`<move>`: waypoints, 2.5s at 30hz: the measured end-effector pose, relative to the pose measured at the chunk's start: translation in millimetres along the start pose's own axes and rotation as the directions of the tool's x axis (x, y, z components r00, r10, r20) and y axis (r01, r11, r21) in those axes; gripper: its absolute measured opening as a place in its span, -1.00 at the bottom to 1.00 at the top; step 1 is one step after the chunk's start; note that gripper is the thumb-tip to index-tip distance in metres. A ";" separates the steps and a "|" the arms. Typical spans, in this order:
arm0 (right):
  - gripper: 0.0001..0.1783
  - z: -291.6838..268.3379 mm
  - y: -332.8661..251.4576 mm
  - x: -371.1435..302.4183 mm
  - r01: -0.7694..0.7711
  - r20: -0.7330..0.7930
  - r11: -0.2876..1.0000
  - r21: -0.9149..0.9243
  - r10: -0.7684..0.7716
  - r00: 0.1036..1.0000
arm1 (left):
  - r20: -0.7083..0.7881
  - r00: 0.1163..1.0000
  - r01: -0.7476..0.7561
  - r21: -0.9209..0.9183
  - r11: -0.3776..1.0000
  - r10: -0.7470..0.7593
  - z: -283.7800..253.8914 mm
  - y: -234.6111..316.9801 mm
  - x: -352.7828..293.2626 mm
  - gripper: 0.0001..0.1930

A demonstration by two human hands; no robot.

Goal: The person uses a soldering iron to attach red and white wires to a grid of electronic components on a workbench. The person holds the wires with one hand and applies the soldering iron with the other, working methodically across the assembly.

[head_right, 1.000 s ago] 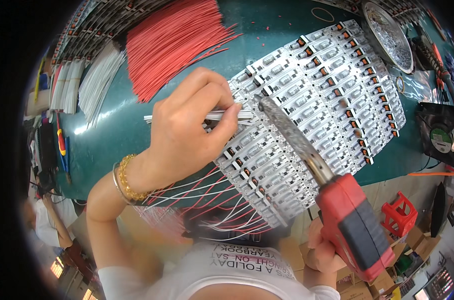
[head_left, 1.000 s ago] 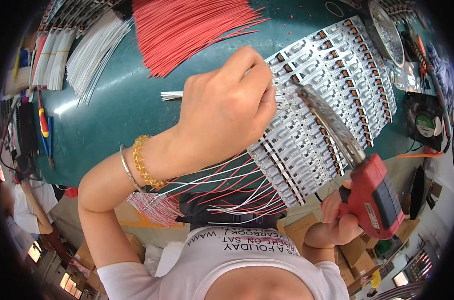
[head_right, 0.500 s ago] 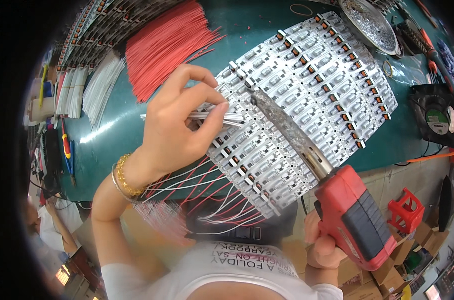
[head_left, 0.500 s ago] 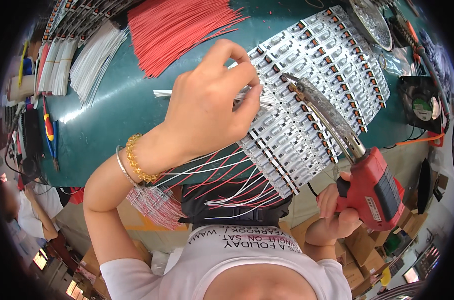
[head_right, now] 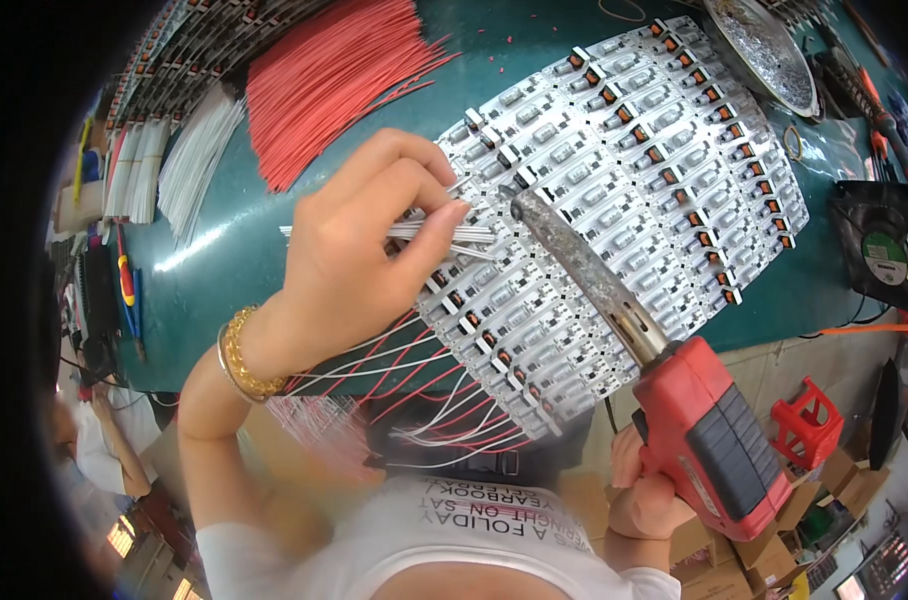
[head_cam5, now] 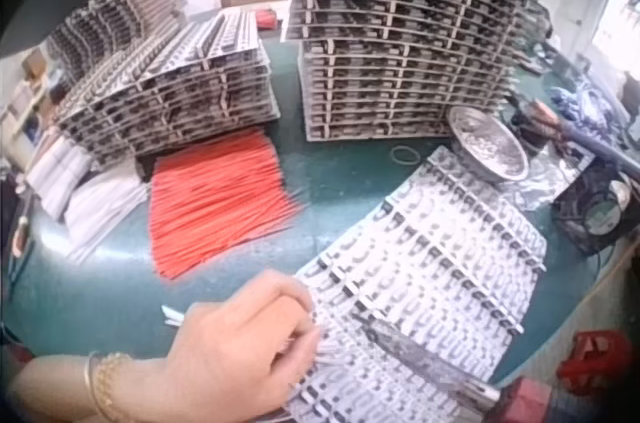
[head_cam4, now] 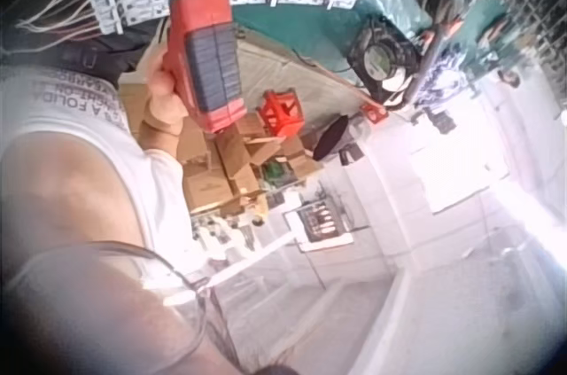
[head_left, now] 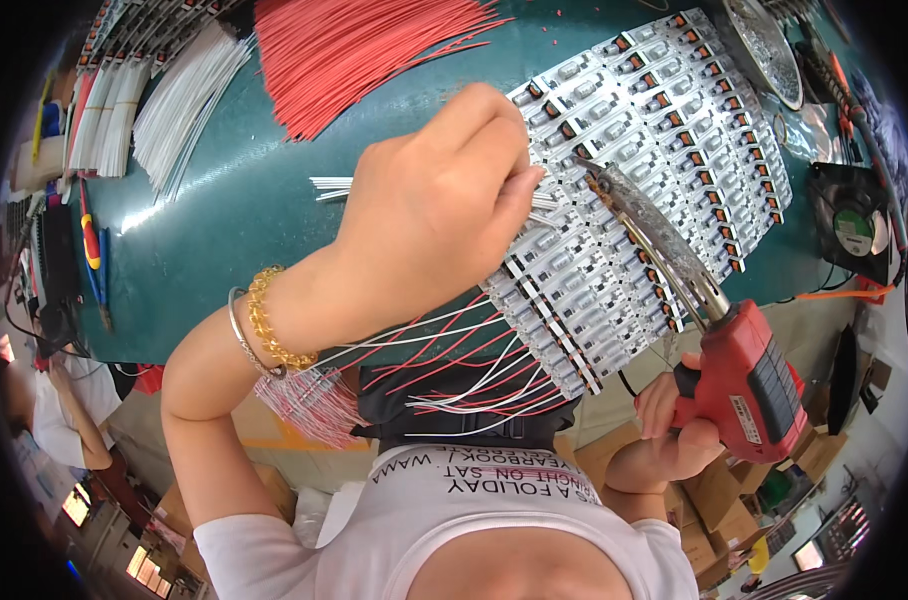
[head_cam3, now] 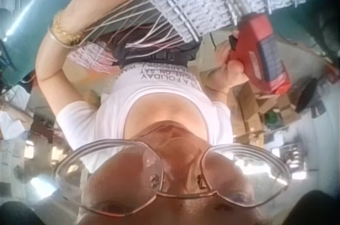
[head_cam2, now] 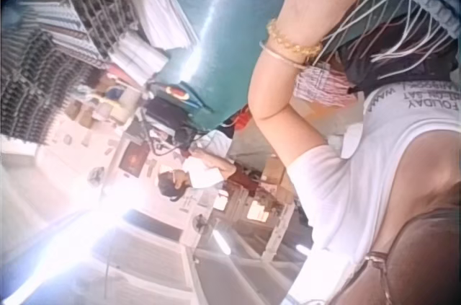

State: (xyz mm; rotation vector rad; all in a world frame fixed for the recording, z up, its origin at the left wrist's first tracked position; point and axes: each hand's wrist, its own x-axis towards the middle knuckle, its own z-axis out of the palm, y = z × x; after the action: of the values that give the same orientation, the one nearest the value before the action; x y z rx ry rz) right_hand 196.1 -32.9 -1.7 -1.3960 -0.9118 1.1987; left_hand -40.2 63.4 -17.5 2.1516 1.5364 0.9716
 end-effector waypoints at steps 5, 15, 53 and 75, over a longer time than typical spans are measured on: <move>-0.12 -0.7 5.1 2.5 0.040 0.042 0.999 0.018 -0.040 0.998 | -0.100 0.993 -0.067 0.028 0.997 0.069 8.8 -6.7 -1.0 -0.87; -0.26 2.5 1.4 8.6 0.151 0.211 0.981 -0.125 -0.122 0.970 | -0.130 0.986 -0.092 0.097 0.991 0.104 14.8 -5.8 -3.1 -0.84; -0.16 -8.4 15.8 2.4 0.217 0.216 0.971 -0.095 -0.193 0.957 | -0.072 0.997 -0.013 0.117 0.993 0.021 11.7 1.3 -0.8 -0.85; -0.08 -12.4 8.7 1.1 0.152 0.178 0.988 -0.040 -0.142 0.974 | 0.109 0.994 -0.024 -0.001 1.000 0.024 -6.4 4.6 2.3 -0.88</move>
State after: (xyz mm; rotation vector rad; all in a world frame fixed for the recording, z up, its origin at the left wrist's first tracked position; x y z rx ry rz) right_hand 207.7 -36.1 -10.9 -1.2553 -1.1574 1.2043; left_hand -40.9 63.1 -9.3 2.1898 1.4635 0.8456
